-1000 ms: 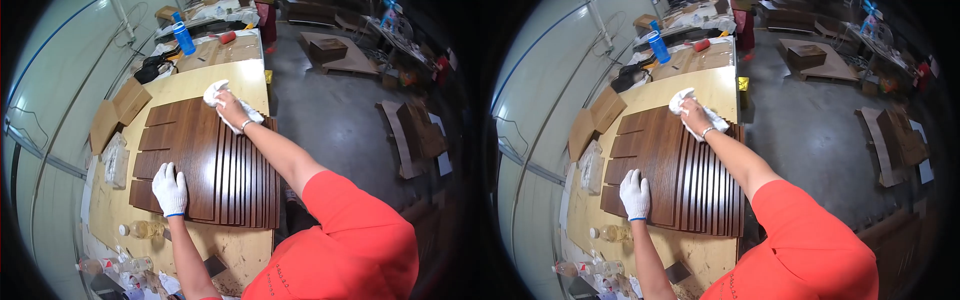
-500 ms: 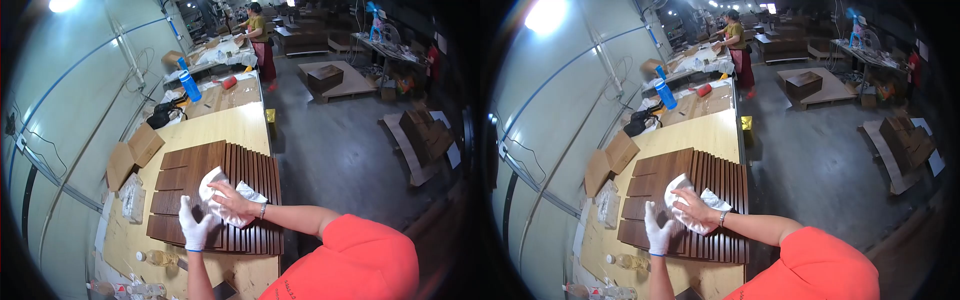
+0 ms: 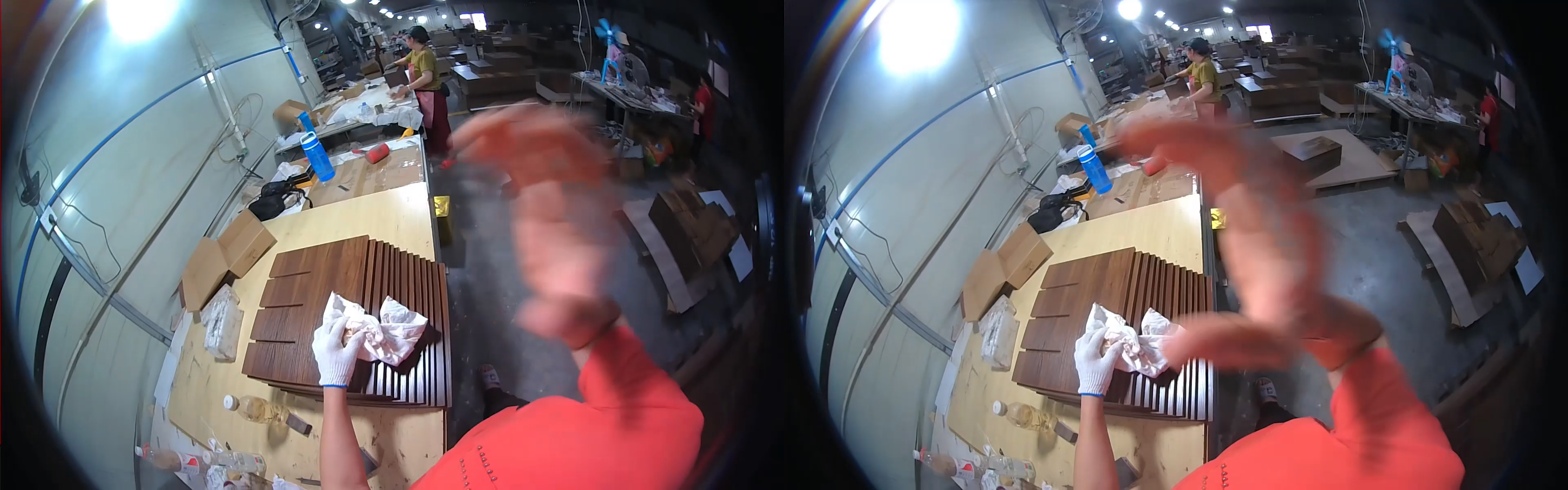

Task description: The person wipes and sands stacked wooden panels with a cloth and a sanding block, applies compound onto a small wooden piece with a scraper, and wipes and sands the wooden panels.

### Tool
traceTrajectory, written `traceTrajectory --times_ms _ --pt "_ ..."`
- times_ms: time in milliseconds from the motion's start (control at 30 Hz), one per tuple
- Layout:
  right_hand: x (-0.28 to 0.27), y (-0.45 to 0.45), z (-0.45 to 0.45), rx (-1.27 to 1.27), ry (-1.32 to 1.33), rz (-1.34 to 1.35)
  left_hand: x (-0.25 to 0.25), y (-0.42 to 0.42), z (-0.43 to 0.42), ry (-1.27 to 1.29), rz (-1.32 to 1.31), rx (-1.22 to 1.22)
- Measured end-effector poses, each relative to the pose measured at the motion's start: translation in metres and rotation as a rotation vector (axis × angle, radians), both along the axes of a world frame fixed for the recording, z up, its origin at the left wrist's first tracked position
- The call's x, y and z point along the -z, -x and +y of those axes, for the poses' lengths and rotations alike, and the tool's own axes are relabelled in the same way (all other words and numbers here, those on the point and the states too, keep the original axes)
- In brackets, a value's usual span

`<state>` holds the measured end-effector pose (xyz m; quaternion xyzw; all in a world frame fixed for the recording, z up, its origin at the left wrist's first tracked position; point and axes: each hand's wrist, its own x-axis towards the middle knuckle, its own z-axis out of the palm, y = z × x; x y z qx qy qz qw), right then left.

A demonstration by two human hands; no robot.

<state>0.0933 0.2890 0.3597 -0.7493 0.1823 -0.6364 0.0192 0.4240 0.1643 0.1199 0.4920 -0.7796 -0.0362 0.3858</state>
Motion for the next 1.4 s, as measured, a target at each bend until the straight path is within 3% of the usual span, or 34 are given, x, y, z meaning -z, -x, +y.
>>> traceTrajectory --times_ms 200,467,667,867,967,1000,1033,1133,1200,1267,1300,1400 --pt "-0.047 0.089 0.078 0.742 0.204 0.062 0.004 -0.001 -0.004 0.04 0.003 0.003" --pt "-0.06 0.228 0.09 1.23 -0.071 0.046 -0.002 0.001 0.001 0.038 -0.024 -0.01" --pt "-0.041 0.277 0.114 1.326 -0.139 0.034 0.006 -0.002 -0.004 0.157 0.005 0.027" --pt "-0.018 0.257 0.134 1.33 -0.162 -0.022 0.002 -0.003 0.001 0.073 -0.076 -0.022" --pt "-0.01 0.244 0.136 1.325 -0.182 -0.05 0.005 -0.003 -0.01 0.153 0.045 0.098" --pt "-0.006 0.241 0.136 1.318 -0.192 -0.062 0.002 -0.003 0.006 -0.006 -0.161 -0.08" --pt "-0.001 0.239 0.137 1.314 -0.198 -0.074 -0.005 -0.001 0.008 0.093 -0.138 -0.051" --pt "0.014 0.238 0.138 1.301 -0.196 -0.093 -0.003 0.001 0.006 -0.031 0.096 0.05" --pt "0.033 0.231 0.129 1.293 -0.198 -0.111 -0.022 -0.001 -0.024 0.124 0.049 0.031" --pt "0.029 0.246 0.134 1.318 -0.196 -0.083 -0.023 0.008 0.011 0.046 -0.041 -0.003" --pt "0.025 0.248 0.132 1.313 -0.189 -0.062 -0.003 0.004 -0.001 0.069 0.038 0.054" --pt "0.014 0.26 0.126 1.298 -0.145 -0.038 -0.004 0.001 0.001 0.063 -0.047 0.005"
